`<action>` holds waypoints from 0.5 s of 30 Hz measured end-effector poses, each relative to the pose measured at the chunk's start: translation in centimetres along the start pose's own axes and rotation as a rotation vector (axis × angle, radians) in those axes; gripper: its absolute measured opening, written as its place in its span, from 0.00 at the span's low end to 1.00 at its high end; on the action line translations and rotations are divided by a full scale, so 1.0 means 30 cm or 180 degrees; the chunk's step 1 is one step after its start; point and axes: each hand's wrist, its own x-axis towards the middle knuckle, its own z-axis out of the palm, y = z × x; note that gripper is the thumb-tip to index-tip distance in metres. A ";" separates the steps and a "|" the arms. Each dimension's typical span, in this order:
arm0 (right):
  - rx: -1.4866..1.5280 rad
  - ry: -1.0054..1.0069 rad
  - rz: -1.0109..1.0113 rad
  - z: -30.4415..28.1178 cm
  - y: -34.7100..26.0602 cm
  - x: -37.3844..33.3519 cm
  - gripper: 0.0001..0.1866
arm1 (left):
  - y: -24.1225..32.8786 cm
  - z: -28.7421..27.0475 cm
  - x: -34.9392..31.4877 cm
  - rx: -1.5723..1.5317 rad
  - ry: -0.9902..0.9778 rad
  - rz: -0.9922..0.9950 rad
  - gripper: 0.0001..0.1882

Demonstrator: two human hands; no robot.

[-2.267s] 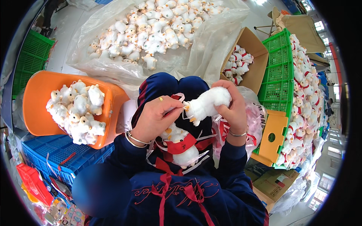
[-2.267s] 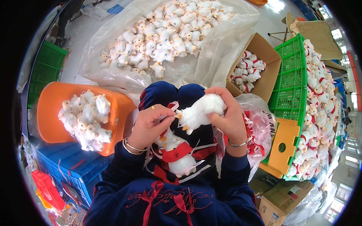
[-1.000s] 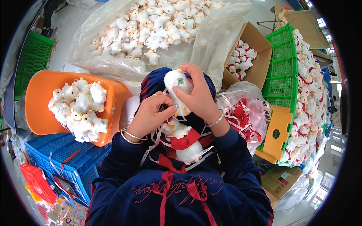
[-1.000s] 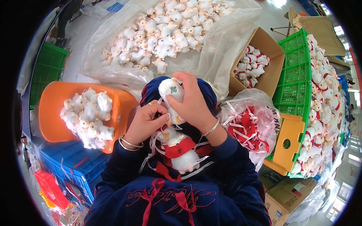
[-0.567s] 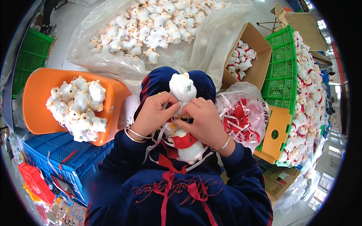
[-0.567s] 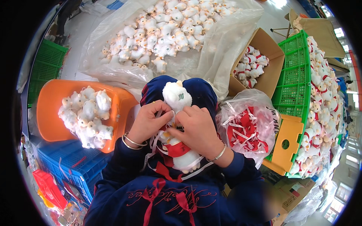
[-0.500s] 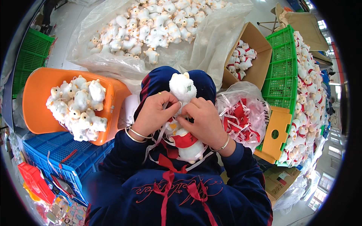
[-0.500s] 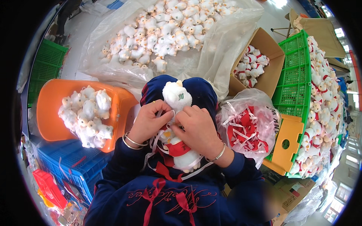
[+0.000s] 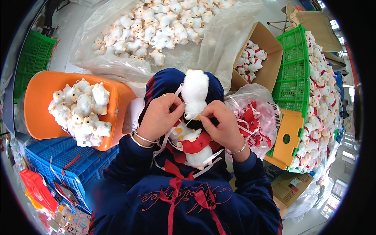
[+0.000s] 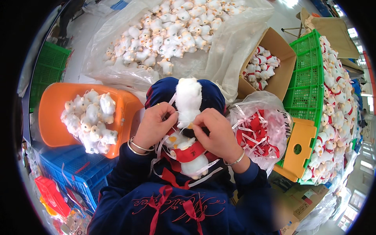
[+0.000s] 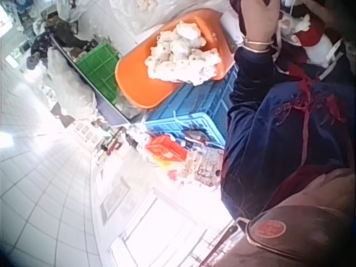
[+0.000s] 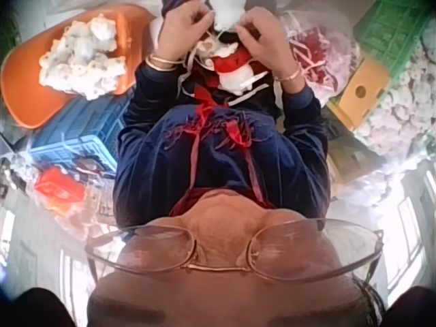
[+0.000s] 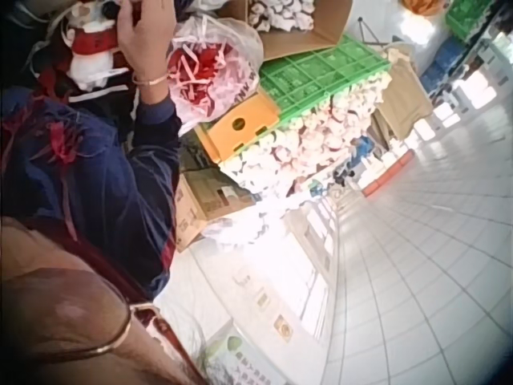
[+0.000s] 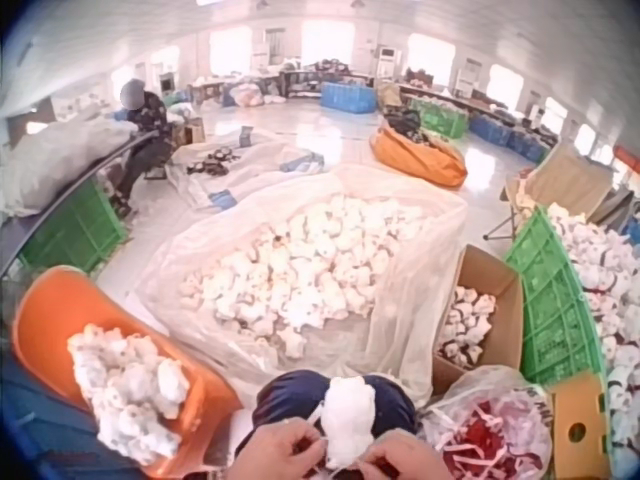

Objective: The person sits on the floor and ties red ribbons around the necks of small white plush toys. They pick up each toy, wrap the ribbon, and tie a bow by hand.

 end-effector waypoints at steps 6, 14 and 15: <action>0.0218 0.0477 -0.0099 -0.061 0.021 0.021 0.09 | 0.032 -0.062 -0.003 0.0115 -0.0325 0.0298 0.06; 0.0038 0.0356 -0.0122 -0.050 0.021 0.054 0.07 | 0.009 -0.081 -0.024 -0.0411 -0.0388 0.1197 0.06; 0.0054 0.0345 -0.0106 -0.040 0.022 0.058 0.06 | 0.016 -0.085 -0.021 -0.0374 -0.0423 0.1513 0.06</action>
